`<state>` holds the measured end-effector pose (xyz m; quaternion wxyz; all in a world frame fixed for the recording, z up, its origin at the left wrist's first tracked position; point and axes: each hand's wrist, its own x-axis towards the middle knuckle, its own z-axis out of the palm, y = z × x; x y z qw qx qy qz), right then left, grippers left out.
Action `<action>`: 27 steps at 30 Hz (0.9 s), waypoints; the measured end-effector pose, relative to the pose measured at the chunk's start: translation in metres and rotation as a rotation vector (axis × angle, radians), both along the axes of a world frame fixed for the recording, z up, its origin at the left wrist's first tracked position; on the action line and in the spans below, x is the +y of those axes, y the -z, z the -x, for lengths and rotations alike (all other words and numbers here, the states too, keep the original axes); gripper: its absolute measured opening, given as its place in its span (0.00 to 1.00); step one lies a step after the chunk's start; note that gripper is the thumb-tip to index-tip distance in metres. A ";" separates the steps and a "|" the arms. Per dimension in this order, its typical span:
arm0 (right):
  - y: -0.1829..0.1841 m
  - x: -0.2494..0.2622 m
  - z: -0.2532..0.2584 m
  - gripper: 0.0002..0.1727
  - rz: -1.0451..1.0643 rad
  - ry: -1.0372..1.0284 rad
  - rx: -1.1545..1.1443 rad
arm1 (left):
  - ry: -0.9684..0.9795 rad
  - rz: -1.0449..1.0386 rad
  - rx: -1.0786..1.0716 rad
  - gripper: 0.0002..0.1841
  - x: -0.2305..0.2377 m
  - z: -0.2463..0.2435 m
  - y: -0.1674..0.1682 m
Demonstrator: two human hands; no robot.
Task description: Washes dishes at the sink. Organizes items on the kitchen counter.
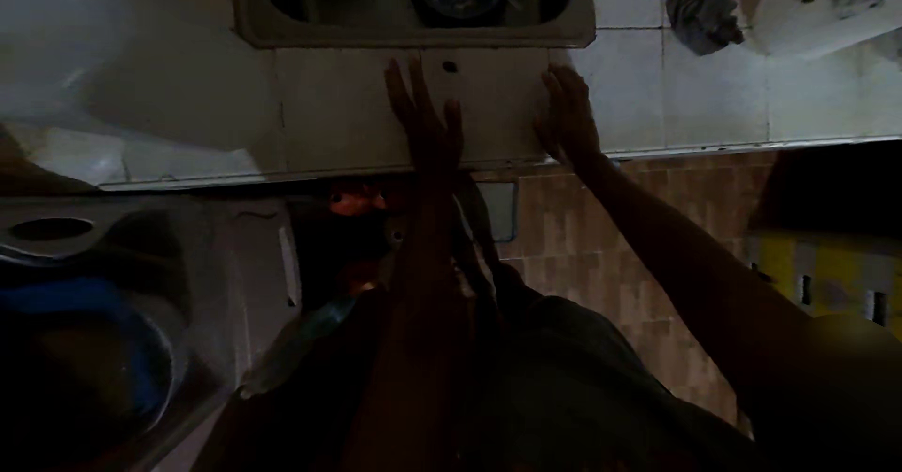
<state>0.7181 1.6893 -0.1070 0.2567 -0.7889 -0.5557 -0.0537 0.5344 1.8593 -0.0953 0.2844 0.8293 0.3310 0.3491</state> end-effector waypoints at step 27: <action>-0.182 -0.180 -0.250 0.40 -0.518 0.969 -0.137 | -0.144 0.078 0.068 0.33 -0.004 -0.012 -0.018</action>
